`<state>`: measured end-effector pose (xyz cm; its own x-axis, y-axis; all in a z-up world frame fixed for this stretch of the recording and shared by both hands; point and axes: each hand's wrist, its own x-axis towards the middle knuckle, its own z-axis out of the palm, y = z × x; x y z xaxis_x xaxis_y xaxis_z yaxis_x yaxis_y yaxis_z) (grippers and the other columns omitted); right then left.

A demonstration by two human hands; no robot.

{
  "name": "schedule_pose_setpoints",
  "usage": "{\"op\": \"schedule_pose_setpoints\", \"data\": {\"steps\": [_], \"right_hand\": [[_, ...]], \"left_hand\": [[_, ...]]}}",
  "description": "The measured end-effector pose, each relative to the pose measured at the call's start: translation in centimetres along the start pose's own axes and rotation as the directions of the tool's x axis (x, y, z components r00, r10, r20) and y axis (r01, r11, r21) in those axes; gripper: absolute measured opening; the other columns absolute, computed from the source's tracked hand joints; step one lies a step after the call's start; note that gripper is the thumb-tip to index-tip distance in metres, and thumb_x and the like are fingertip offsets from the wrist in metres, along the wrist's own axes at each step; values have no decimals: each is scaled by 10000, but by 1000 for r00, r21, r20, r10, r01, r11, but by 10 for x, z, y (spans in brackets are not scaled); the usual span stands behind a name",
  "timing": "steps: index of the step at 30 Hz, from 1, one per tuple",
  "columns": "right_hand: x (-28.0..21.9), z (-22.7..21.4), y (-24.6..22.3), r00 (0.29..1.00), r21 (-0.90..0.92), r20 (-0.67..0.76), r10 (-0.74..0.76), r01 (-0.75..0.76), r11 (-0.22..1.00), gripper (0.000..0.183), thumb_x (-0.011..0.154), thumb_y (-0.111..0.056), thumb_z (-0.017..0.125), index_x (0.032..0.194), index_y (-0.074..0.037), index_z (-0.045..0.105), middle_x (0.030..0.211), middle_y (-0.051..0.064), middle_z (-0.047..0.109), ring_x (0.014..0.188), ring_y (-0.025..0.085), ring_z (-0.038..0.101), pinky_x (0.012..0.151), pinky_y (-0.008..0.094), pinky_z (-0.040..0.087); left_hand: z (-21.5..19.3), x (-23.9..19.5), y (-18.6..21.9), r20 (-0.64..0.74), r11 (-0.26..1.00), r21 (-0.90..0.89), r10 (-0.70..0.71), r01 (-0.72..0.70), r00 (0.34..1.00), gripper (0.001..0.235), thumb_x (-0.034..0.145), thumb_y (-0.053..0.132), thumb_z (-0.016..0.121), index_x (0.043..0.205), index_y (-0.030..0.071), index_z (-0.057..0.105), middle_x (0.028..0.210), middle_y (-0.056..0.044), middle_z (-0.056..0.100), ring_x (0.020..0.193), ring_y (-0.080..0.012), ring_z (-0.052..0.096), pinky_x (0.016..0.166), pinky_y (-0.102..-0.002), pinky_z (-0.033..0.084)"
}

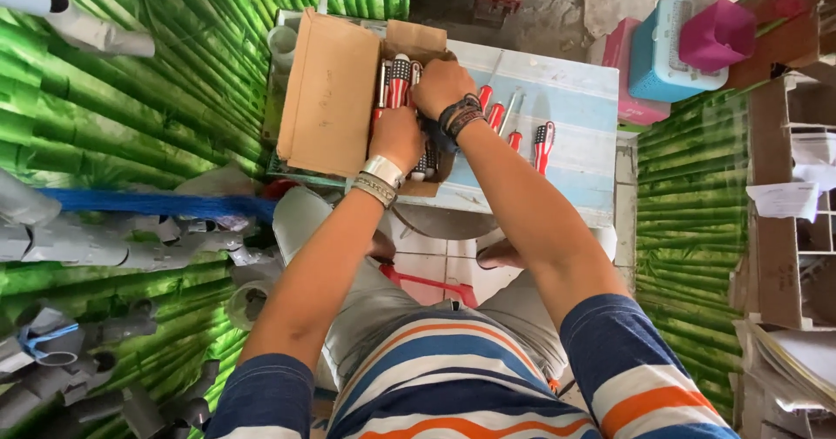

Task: Cleaning a set of screwdrivers by wiping each one individually with a cloth before placing them back into a cardboard box.

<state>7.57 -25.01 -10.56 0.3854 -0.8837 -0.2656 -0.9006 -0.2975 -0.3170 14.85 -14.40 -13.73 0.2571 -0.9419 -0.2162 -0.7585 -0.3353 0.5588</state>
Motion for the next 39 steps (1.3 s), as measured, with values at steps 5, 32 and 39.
{"op": "schedule_pose_setpoints", "data": {"steps": [5,32,39], "right_hand": [[-3,-3,-4,999,7,5,-40,40,999,323,903,-223,593,877,38,782,814,220,734,884,409,746,775,481,612],[24,11,10,998,36,27,-53,52,998,332,895,-255,623,752,19,744,669,162,687,671,321,739,564,417,599],[22,12,8,999,22,37,-20,19,1000,340,896,-257,631,813,50,751,724,185,704,741,339,750,623,426,607]], "left_hand": [[3,2,-2,-18,999,-15,-31,31,999,205,809,67,758,956,-74,738,854,-284,725,920,-517,701,754,-553,601],[-47,-43,25,83,994,-16,-110,111,991,447,842,185,770,1245,38,644,1101,-273,710,1088,-478,680,894,-560,581],[-41,-39,19,89,993,-29,-109,112,990,460,849,233,765,1251,53,634,1091,-262,715,1082,-465,685,881,-546,587]]}}
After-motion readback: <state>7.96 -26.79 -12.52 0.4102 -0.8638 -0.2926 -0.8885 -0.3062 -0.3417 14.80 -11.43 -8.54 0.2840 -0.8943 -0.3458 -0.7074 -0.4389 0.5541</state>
